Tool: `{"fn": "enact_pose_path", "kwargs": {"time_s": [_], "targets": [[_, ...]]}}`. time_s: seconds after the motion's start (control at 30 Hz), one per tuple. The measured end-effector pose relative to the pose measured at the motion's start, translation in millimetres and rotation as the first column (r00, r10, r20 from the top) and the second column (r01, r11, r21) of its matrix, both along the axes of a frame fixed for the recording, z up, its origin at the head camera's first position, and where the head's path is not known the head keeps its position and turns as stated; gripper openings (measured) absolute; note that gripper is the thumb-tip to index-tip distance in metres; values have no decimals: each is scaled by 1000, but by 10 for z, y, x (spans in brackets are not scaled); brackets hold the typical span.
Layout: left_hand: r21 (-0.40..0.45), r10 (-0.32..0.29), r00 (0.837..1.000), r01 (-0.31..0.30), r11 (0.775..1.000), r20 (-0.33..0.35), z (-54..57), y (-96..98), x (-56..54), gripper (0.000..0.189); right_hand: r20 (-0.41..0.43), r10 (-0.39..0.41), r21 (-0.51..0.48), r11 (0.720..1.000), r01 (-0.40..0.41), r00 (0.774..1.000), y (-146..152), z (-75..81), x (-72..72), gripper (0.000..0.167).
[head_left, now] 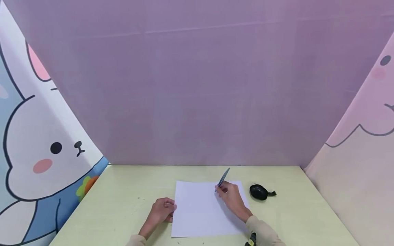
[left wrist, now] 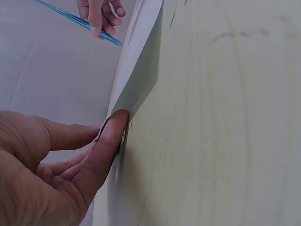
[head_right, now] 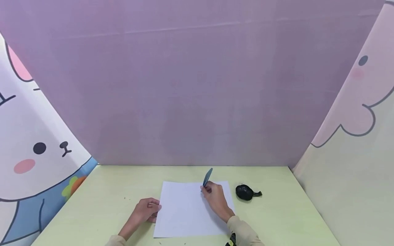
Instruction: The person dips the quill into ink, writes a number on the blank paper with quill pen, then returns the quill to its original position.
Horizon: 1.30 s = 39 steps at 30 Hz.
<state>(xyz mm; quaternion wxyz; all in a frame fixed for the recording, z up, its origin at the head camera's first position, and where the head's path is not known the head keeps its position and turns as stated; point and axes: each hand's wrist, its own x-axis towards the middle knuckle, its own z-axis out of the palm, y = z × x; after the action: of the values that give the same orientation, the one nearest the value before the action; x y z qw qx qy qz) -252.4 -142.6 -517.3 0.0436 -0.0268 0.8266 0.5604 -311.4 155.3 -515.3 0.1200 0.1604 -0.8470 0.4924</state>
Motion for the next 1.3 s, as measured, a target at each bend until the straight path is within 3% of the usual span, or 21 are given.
{"fn": "enact_pose_path", "kwargs": {"time_s": [0.6, 1.3], "targets": [[19, -8, 1000, 8, 1000, -8, -9, 2, -1, 24, 19, -29, 10, 1000, 29, 999, 13, -5, -80, 10], [30, -7, 1000, 7, 1000, -12, -24, -16, 7, 21, 21, 18, 88, 996, -19, 1000, -53, 38, -44, 12]]}}
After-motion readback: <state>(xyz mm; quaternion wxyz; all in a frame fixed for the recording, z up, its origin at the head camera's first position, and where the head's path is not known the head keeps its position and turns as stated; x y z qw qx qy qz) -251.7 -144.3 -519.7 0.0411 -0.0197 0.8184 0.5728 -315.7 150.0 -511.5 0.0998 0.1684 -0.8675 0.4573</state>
